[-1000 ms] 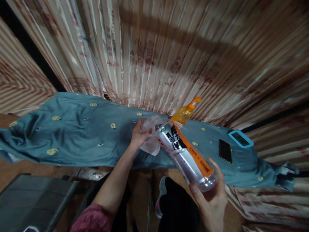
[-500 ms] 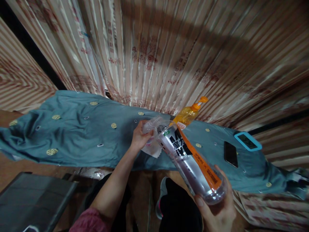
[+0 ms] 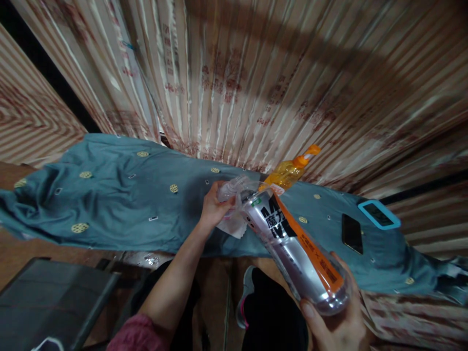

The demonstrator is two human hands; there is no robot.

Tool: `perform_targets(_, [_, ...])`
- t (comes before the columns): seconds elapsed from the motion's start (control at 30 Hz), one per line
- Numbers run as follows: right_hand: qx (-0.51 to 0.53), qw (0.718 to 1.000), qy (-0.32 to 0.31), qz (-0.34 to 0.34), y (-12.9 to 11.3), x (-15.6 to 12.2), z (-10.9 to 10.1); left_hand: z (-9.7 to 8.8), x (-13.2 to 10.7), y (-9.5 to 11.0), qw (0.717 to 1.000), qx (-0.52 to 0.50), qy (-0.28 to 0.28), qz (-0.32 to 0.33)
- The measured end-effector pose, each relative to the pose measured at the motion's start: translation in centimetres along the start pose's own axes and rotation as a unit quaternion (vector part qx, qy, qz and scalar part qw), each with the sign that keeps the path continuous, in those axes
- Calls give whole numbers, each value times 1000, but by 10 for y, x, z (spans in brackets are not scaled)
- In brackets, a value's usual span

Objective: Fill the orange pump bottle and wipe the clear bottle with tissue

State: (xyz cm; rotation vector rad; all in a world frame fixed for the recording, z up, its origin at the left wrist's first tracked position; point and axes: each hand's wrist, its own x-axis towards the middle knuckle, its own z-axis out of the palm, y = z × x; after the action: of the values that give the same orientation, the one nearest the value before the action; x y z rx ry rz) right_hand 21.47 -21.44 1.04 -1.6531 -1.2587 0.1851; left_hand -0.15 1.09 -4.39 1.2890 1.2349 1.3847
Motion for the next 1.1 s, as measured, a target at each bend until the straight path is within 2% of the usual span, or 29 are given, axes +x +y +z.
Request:
perform_targets(0.17, [-16, 1000, 9, 11, 5, -1, -1, 0, 0, -1, 1000, -3, 5, 2])
perform_targets(0.33, [-32, 999, -4, -38, 10, -1, -4, 0, -1, -1, 1000, -8, 1, 1])
perform_targets(0.67, [-59, 995, 9, -83, 14, 5, -2, 0, 1, 1, 1000, -2, 2, 0])
perform_targets(1.1, [-34, 999, 2, -42, 16, 6, -4, 0, 1, -1, 1000, -10, -1, -3])
